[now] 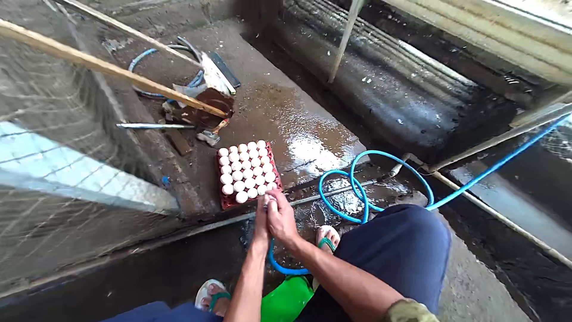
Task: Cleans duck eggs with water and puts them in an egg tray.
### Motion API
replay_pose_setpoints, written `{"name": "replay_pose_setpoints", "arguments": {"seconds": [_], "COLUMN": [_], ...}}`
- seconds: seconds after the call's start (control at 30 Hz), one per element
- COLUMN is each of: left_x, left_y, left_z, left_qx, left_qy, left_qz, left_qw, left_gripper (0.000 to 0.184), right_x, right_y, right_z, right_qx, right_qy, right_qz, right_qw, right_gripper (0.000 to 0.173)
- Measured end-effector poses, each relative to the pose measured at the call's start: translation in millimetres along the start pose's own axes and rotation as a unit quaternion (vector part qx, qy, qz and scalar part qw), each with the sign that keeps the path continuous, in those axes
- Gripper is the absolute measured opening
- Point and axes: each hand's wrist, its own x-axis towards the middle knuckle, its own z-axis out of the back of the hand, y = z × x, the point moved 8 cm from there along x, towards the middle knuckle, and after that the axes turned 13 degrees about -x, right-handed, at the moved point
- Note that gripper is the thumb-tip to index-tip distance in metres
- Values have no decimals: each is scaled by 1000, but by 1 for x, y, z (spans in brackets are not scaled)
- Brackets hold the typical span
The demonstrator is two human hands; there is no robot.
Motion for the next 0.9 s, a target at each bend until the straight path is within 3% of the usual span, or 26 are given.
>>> {"name": "replay_pose_setpoints", "arguments": {"seconds": [0.1,0.17,0.27,0.33,0.4,0.5,0.57,0.63,0.7,0.73,0.8,0.83,0.9], "left_x": [-8,-10,-1,-1,-6,-25,-12,-5,-14,-26,-42,-39,-23], "left_y": [6,7,4,5,-5,-38,-23,-9,-15,-28,-49,-43,-11], "left_z": [-2,-4,-4,6,10,-13,-1,6,-3,-16,-31,-25,4], "left_qx": [84,60,-45,-62,-31,-84,-49,-11,55,72,69,57,67], "left_qy": [-12,-1,46,36,-13,-43,48,66,21,-9,-51,-31,4], "left_qz": [-3,16,27,37,37,152,40,-32,-35,-10,53,65,4], "left_qw": [996,998,998,997,999,984,997,997,998,997,995,996,998], "left_gripper": [49,54,57,54,40,44,48,49,57,57,51,52,63], "right_x": [23,28,33,32,15,-16,-8,8,12,6,-7,-6,9], "right_y": [-35,-48,-49,-37,-5,23,14,-2,-13,-13,-2,0,-13], "right_z": [2,0,10,18,15,-4,-6,-3,-1,-3,-5,-4,1], "right_qx": [24,75,153,169,84,-35,-29,8,43,40,31,36,73], "right_qy": [34,43,14,-12,-9,-43,-31,-1,8,0,-22,-36,-52], "right_qz": [-143,-222,-257,-222,-93,86,68,-13,-102,-106,-26,2,-29], "right_qw": [989,971,954,960,992,995,997,1000,994,994,999,999,996], "right_gripper": [39,38,40,40,43,40,40,44,48,49,46,47,59]}}
